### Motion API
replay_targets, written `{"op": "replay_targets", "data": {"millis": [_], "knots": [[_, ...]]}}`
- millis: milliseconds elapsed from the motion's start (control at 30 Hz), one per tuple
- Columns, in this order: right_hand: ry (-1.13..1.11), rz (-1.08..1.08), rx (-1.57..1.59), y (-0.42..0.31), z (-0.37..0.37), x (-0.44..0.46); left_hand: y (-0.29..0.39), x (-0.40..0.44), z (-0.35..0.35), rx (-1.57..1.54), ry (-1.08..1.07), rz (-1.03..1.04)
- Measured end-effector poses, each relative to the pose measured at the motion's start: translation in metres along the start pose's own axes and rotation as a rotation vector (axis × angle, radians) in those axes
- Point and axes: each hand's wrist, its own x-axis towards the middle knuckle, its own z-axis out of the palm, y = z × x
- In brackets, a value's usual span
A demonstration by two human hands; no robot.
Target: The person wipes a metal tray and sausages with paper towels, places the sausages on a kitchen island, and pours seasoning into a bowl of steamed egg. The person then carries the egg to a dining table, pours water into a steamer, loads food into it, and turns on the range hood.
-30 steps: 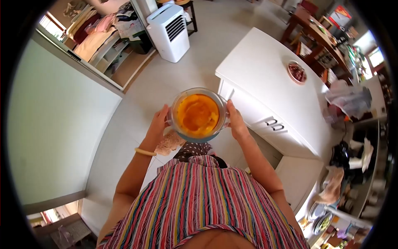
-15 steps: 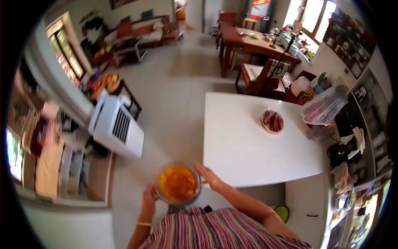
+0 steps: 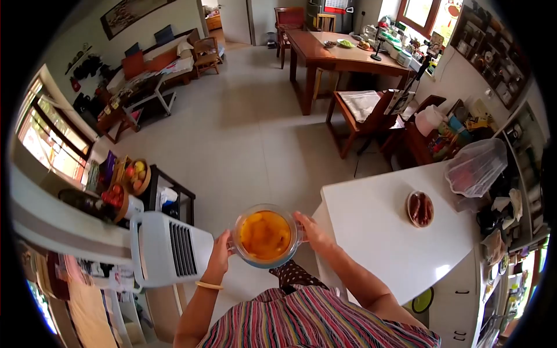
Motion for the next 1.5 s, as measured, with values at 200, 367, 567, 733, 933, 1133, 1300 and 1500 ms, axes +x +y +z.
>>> {"op": "replay_targets", "data": {"millis": [200, 367, 567, 733, 933, 1133, 1300, 1500], "knots": [[0.047, 0.029, 0.027, -0.082, -0.021, 0.159, 0.092, 0.172, 0.014, 0.033, 0.003, -0.078], [0.115, -0.016, 0.026, -0.198, -0.053, 0.307, 0.193, 0.350, 0.050, 0.047, -0.066, -0.071], [0.207, -0.045, 0.039, -0.302, -0.112, 0.473, 0.292, 0.560, 0.115, 0.097, -0.175, -0.034], [0.384, -0.061, 0.144, -0.382, -0.171, 0.619, 0.369, 0.744, 0.181, 0.178, -0.263, -0.106], [0.403, -0.098, 0.251, -0.488, -0.261, 0.755, 0.460, 0.936, 0.291, 0.295, -0.349, -0.074], [0.523, -0.102, 0.312, -0.561, -0.367, 0.902, 0.499, 1.138, 0.396, 0.366, -0.455, -0.114], [0.573, -0.163, 0.468, -0.607, -0.438, 1.000, 0.539, 1.249, 0.477, 0.448, -0.457, -0.161], [0.668, -0.216, 0.494, -0.624, -0.497, 1.082, 0.554, 1.367, 0.548, 0.577, -0.546, -0.200]]}}
